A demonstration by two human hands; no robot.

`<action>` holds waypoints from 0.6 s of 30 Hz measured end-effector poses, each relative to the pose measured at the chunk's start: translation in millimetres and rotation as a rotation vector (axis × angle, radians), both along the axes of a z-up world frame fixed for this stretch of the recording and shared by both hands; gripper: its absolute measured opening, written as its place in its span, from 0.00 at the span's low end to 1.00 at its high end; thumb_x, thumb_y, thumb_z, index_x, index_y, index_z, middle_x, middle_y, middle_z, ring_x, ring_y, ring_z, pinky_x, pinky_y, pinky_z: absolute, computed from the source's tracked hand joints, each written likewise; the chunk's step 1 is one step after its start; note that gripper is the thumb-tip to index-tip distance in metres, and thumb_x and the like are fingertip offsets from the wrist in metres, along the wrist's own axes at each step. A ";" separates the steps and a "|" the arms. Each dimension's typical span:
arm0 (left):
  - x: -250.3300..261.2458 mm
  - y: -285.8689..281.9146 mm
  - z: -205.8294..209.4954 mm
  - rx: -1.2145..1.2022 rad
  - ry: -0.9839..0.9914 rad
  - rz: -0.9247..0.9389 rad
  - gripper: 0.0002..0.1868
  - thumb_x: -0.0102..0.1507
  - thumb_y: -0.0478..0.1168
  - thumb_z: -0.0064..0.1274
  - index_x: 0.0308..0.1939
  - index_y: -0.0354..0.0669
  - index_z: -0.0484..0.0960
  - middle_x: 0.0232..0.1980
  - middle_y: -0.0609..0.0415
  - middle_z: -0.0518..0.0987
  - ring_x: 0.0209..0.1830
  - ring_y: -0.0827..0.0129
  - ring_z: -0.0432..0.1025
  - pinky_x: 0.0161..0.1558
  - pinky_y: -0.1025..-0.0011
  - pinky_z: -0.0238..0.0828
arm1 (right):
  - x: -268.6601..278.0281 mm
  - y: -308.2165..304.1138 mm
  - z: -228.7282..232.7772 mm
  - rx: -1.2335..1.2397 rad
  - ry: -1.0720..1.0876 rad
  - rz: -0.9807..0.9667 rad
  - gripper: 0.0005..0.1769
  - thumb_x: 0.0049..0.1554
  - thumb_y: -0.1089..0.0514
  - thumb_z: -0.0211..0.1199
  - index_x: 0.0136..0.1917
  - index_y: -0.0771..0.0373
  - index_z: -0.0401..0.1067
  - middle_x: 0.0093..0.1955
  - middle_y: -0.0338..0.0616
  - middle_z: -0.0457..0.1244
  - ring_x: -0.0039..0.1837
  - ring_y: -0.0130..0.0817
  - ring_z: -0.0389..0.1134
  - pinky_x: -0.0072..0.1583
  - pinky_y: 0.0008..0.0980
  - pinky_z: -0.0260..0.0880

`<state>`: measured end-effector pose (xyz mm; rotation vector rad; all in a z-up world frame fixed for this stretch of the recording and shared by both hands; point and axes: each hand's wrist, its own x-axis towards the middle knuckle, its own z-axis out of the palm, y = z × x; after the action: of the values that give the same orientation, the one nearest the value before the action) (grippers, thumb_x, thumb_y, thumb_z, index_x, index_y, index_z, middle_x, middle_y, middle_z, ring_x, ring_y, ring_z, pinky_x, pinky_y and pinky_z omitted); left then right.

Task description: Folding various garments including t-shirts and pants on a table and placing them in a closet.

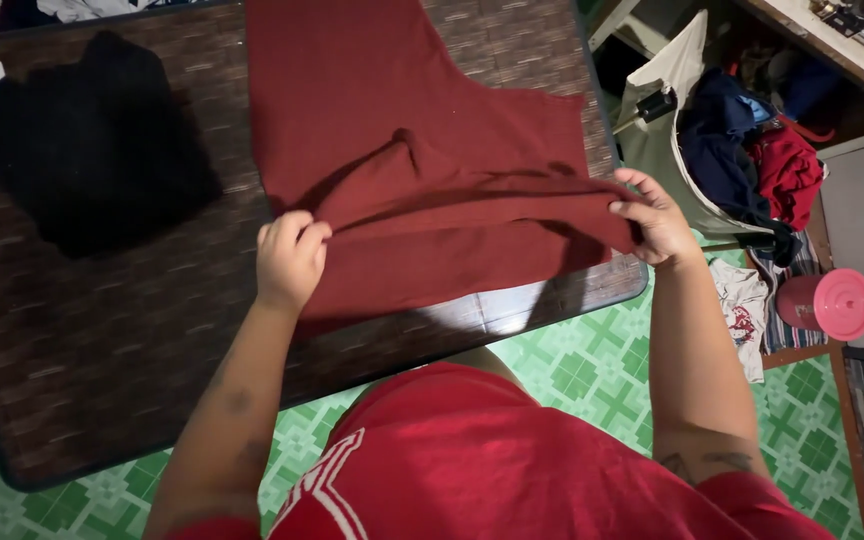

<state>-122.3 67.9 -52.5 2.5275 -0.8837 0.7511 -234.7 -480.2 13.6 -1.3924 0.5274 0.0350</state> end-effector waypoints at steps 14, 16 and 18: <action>-41.8 -76.4 40.4 -0.062 0.355 0.103 0.36 0.62 0.56 0.61 0.70 0.45 0.74 0.62 0.46 0.73 0.57 0.50 0.72 0.51 0.48 0.72 | -6.3 24.2 -93.1 -0.885 0.156 -0.123 0.11 0.69 0.48 0.60 0.60 0.54 0.72 0.51 0.52 0.69 0.59 0.51 0.70 0.57 0.47 0.69; -10.0 -101.9 7.9 -0.007 0.462 0.109 0.34 0.61 0.59 0.59 0.66 0.46 0.76 0.57 0.48 0.76 0.56 0.50 0.73 0.51 0.49 0.72 | -7.8 42.1 -81.2 -0.944 0.187 -0.146 0.13 0.69 0.46 0.59 0.61 0.54 0.71 0.53 0.55 0.69 0.61 0.56 0.69 0.59 0.52 0.69; 15.3 -116.8 6.0 0.045 0.570 0.120 0.32 0.61 0.61 0.58 0.63 0.47 0.78 0.51 0.50 0.80 0.54 0.51 0.75 0.50 0.49 0.73 | -6.5 50.4 -66.0 -1.006 0.216 -0.164 0.16 0.69 0.44 0.57 0.63 0.54 0.70 0.54 0.58 0.69 0.62 0.61 0.68 0.61 0.57 0.68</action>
<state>-107.0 -48.9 -46.5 2.6313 -0.5574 0.0191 -241.2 -429.8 -52.4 -2.3313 0.9016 -0.2473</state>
